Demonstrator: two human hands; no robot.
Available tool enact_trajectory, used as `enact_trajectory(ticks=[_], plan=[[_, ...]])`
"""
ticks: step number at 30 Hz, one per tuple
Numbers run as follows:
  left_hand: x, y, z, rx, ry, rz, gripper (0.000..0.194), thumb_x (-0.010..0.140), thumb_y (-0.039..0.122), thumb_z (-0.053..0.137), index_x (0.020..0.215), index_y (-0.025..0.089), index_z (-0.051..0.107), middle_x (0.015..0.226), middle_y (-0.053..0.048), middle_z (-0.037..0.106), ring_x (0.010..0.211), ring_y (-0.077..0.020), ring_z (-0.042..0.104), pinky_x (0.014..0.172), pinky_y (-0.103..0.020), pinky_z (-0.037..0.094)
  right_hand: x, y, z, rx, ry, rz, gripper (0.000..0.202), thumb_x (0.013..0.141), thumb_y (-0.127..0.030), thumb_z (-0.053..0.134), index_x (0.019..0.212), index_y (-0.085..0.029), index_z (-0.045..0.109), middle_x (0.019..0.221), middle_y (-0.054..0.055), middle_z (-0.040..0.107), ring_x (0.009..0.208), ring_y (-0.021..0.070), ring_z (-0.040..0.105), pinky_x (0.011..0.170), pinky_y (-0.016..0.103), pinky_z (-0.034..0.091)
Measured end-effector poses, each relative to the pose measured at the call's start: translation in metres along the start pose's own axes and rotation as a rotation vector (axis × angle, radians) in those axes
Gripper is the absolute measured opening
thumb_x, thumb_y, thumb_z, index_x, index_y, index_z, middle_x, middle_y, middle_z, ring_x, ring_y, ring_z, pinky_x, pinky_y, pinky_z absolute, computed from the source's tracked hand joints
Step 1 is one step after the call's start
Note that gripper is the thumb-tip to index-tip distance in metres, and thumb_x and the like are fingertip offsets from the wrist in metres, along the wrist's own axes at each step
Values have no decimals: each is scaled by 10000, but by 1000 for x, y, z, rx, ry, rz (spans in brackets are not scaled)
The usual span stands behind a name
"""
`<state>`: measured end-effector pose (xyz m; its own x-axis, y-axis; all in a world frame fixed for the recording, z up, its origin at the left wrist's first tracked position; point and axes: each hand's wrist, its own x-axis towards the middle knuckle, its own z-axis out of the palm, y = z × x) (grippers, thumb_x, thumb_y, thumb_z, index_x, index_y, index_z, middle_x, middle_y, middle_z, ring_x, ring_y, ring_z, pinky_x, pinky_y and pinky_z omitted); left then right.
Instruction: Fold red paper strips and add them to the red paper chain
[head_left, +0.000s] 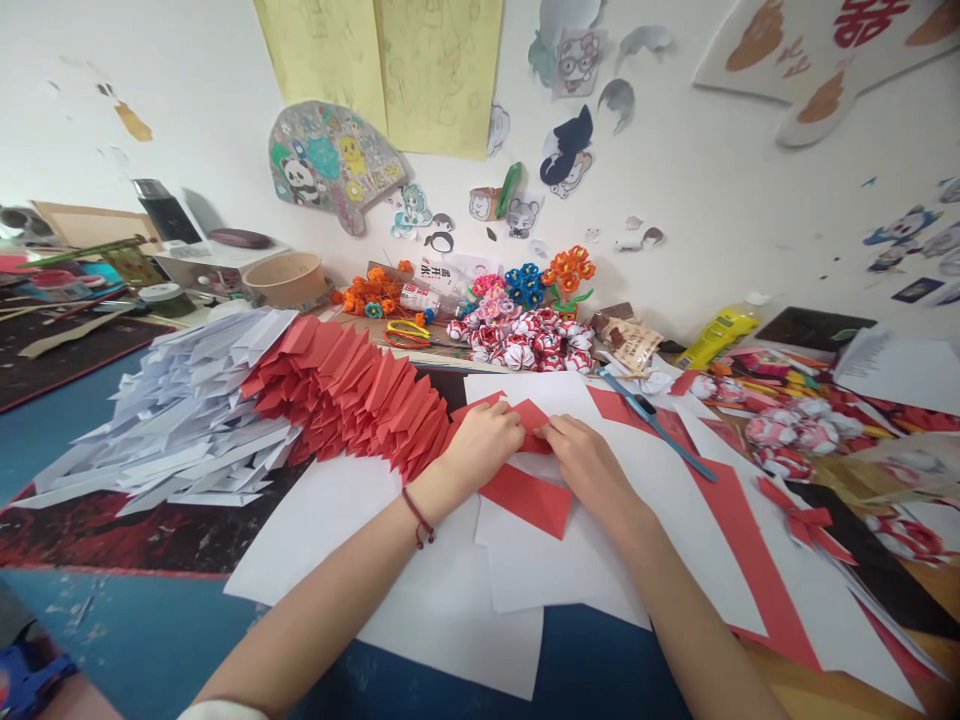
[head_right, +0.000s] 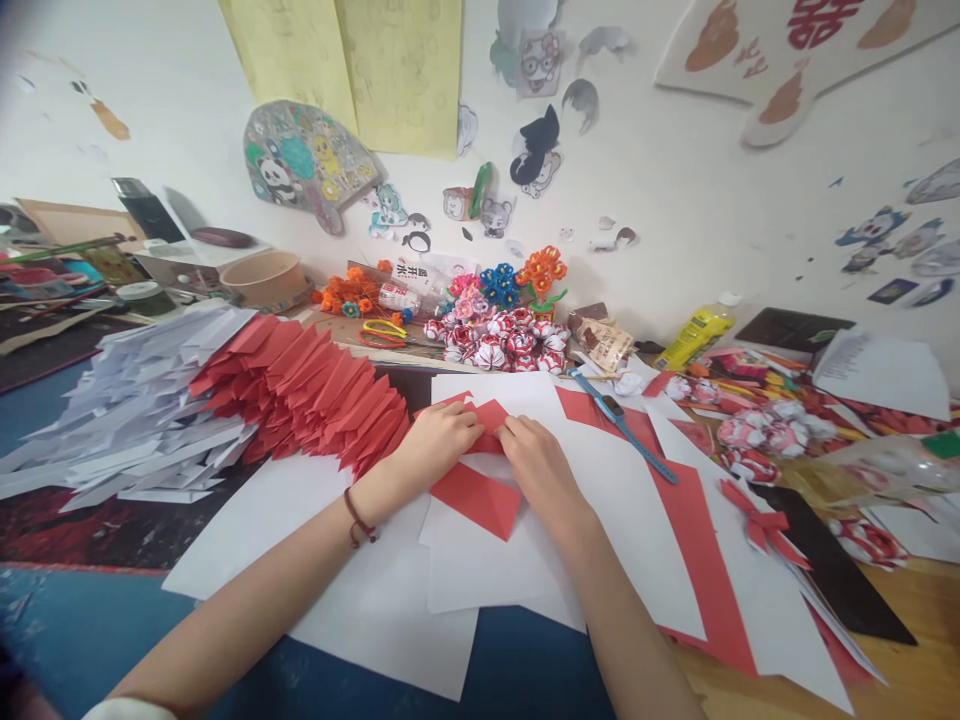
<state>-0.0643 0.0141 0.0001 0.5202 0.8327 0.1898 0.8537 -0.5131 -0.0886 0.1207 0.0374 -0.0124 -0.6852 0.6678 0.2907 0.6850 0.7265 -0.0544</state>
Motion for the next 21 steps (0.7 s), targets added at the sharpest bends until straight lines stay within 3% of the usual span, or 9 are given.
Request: enact_trajectory(ticks=[5,11,17,21], plan=[[-3,1,-1,-42,-6,-32,181,885,83,480,839,129,649,839,-92,648,813,-224,599,633,-314,412,-4,3,4,31,6,15,488,715,117,370,982,-179,653,927,92,648,913,233,584,817,339,463],[-6,4,-4,-84,18,-67,217,787,25,466,862,136,638,782,-77,640,692,-206,619,556,-292,370,-10,6,5,169,56,154,604,668,130,375,1073,-202,676,998,55,675,965,198,608,813,287,458],[-10,5,-5,-95,-11,-94,245,787,43,449,911,143,635,829,-93,663,709,-218,642,582,-283,396,-13,9,7,189,93,220,558,737,84,403,1069,-252,699,1021,25,699,953,195,623,753,278,445],[-13,6,-7,-117,-1,-128,273,801,77,443,1021,150,586,895,-93,684,724,-234,656,579,-289,409,-15,15,7,308,96,233,521,800,24,417,1154,-273,658,1100,29,697,1007,208,622,804,312,459]])
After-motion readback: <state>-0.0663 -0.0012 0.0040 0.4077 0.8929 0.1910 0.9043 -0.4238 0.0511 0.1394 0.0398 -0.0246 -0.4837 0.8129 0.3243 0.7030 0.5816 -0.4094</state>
